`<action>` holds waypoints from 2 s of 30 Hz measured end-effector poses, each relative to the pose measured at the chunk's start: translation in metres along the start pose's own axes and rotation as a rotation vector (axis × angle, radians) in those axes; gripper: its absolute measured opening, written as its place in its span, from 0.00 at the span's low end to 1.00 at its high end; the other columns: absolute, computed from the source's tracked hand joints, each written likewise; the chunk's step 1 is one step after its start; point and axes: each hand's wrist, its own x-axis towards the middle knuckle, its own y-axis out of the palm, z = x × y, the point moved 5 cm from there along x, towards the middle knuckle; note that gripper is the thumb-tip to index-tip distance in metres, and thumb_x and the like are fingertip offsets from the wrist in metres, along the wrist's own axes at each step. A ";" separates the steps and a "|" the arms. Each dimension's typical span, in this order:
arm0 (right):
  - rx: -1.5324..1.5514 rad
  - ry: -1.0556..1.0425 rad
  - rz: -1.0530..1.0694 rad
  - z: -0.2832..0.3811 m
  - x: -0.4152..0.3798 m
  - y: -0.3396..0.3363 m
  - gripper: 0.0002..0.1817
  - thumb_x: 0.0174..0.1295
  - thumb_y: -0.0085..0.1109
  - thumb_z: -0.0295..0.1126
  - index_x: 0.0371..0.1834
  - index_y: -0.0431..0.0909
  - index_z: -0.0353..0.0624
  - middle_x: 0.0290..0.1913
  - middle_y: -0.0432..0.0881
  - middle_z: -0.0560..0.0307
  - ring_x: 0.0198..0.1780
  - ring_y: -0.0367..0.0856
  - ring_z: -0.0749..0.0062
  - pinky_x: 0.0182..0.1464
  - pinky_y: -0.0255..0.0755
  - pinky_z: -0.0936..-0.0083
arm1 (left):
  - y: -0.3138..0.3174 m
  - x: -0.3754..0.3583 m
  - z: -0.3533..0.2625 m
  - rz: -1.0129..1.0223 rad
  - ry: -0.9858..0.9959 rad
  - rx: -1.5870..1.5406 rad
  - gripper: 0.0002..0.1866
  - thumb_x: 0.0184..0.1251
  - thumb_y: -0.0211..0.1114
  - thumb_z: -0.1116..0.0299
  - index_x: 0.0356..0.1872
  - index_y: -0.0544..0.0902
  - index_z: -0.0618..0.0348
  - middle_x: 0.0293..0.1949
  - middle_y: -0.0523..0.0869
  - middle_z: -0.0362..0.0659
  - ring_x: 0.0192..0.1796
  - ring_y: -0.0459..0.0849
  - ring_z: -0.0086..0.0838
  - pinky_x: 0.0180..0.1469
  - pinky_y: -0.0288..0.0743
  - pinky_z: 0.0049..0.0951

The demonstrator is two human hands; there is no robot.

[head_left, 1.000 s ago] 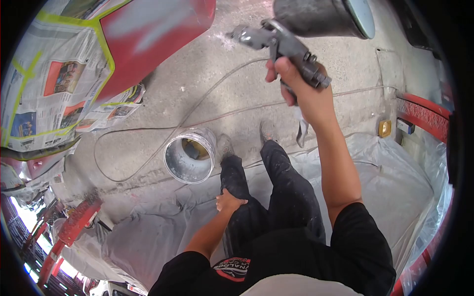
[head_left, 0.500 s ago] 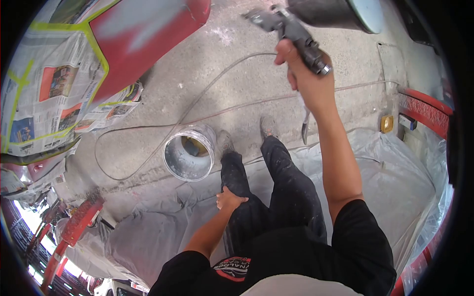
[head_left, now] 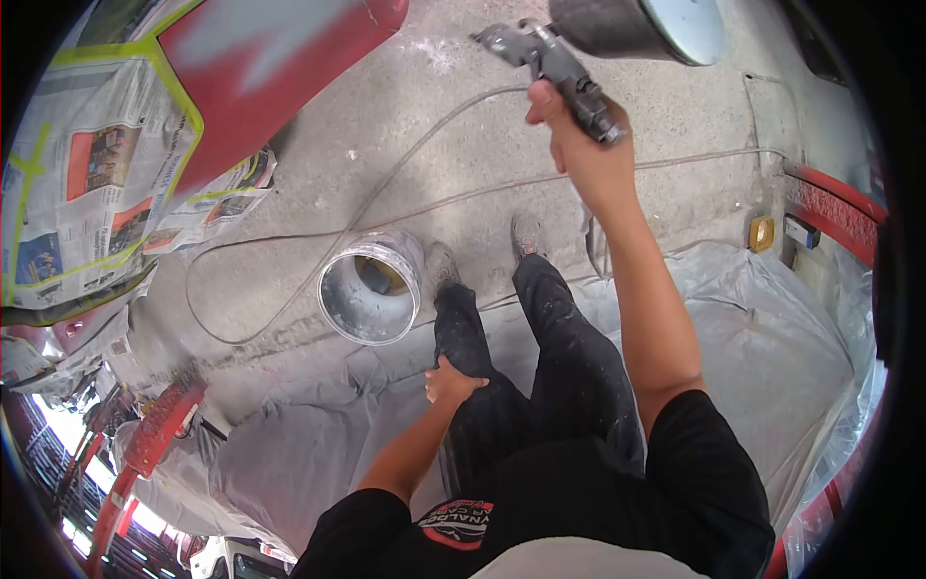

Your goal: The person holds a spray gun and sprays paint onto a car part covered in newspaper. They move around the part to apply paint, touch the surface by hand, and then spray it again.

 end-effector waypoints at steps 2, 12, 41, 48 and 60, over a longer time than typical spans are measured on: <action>0.019 -0.009 0.109 -0.001 -0.009 0.008 0.25 0.66 0.69 0.55 0.39 0.86 0.38 0.32 0.88 0.60 0.18 0.68 0.87 0.21 0.61 0.83 | -0.002 -0.002 -0.001 0.001 -0.001 0.000 0.60 0.37 0.88 0.43 0.74 0.64 0.50 0.69 0.71 0.59 0.69 0.76 0.58 0.68 0.76 0.50; 0.150 0.118 -0.014 -0.009 -0.005 0.012 0.24 0.71 0.63 0.54 0.43 0.85 0.39 0.33 0.87 0.57 0.17 0.68 0.84 0.20 0.59 0.83 | -0.003 -0.001 -0.001 0.010 -0.001 -0.011 0.60 0.37 0.88 0.43 0.73 0.64 0.50 0.69 0.71 0.58 0.69 0.76 0.58 0.68 0.75 0.50; 0.236 0.214 0.028 -0.119 0.058 0.067 0.26 0.67 0.67 0.57 0.39 0.85 0.40 0.30 0.85 0.58 0.15 0.67 0.82 0.17 0.58 0.81 | 0.008 0.008 -0.003 0.074 0.008 0.005 0.67 0.37 0.87 0.41 0.79 0.57 0.51 0.71 0.68 0.63 0.70 0.75 0.59 0.70 0.73 0.51; -0.021 0.200 -0.033 -0.158 0.079 0.070 0.28 0.63 0.70 0.58 0.31 0.84 0.39 0.22 0.80 0.62 0.14 0.67 0.83 0.17 0.60 0.79 | 0.013 0.012 -0.004 0.063 0.010 -0.013 0.67 0.35 0.88 0.42 0.79 0.58 0.51 0.71 0.69 0.62 0.70 0.75 0.59 0.70 0.73 0.52; 0.017 0.177 0.163 -0.127 0.036 0.075 0.31 0.60 0.72 0.59 0.37 0.86 0.35 0.26 0.82 0.60 0.30 0.77 0.75 0.37 0.71 0.74 | 0.007 0.010 -0.010 0.070 -0.003 0.014 0.68 0.34 0.88 0.42 0.79 0.57 0.50 0.70 0.69 0.62 0.69 0.76 0.60 0.69 0.75 0.52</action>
